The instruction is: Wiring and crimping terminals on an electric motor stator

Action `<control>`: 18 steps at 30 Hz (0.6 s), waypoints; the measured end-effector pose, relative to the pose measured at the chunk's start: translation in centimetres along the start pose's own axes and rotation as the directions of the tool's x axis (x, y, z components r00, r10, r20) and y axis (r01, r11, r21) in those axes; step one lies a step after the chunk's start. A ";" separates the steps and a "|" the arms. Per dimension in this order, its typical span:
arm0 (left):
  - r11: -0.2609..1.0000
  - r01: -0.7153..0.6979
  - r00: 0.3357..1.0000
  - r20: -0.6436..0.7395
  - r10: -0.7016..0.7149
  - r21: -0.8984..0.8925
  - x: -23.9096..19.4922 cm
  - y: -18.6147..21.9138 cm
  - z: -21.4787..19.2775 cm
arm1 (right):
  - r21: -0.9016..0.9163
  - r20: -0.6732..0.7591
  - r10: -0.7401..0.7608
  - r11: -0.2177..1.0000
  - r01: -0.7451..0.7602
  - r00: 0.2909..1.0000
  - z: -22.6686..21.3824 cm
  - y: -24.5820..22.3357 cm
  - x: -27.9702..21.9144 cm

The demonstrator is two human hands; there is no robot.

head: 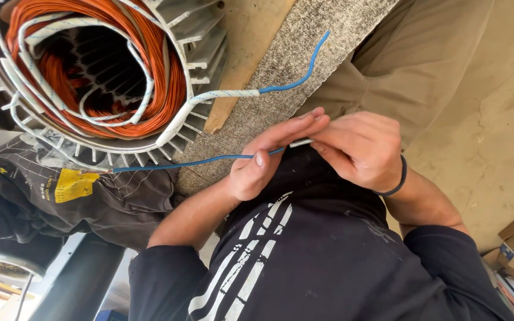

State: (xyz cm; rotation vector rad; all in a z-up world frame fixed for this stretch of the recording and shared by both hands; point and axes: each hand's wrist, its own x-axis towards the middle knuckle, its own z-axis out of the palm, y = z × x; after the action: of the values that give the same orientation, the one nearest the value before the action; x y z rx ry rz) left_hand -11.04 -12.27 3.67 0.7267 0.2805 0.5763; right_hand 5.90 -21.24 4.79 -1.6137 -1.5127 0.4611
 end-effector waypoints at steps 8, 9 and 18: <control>0.999 0.020 1.000 0.008 -0.020 0.049 0.1 0.8 -0.3 | 0.357 -0.005 0.080 0.931 -0.072 0.997 0.6 1.0 -0.5; 0.999 0.022 1.000 0.007 -0.023 0.045 0.2 0.8 -0.2 | 0.355 -0.003 0.083 0.932 -0.077 0.997 0.8 1.0 -1.0; 0.995 0.043 0.999 0.004 -0.044 0.090 0.4 1.4 -0.2 | 0.635 0.103 0.195 0.742 -0.215 0.975 2.4 0.7 -1.9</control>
State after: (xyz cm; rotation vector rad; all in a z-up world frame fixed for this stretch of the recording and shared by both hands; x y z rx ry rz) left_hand -11.37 -11.04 4.48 0.8074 0.3177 0.5227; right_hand 4.20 -22.16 2.38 -1.2113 -1.0175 1.0144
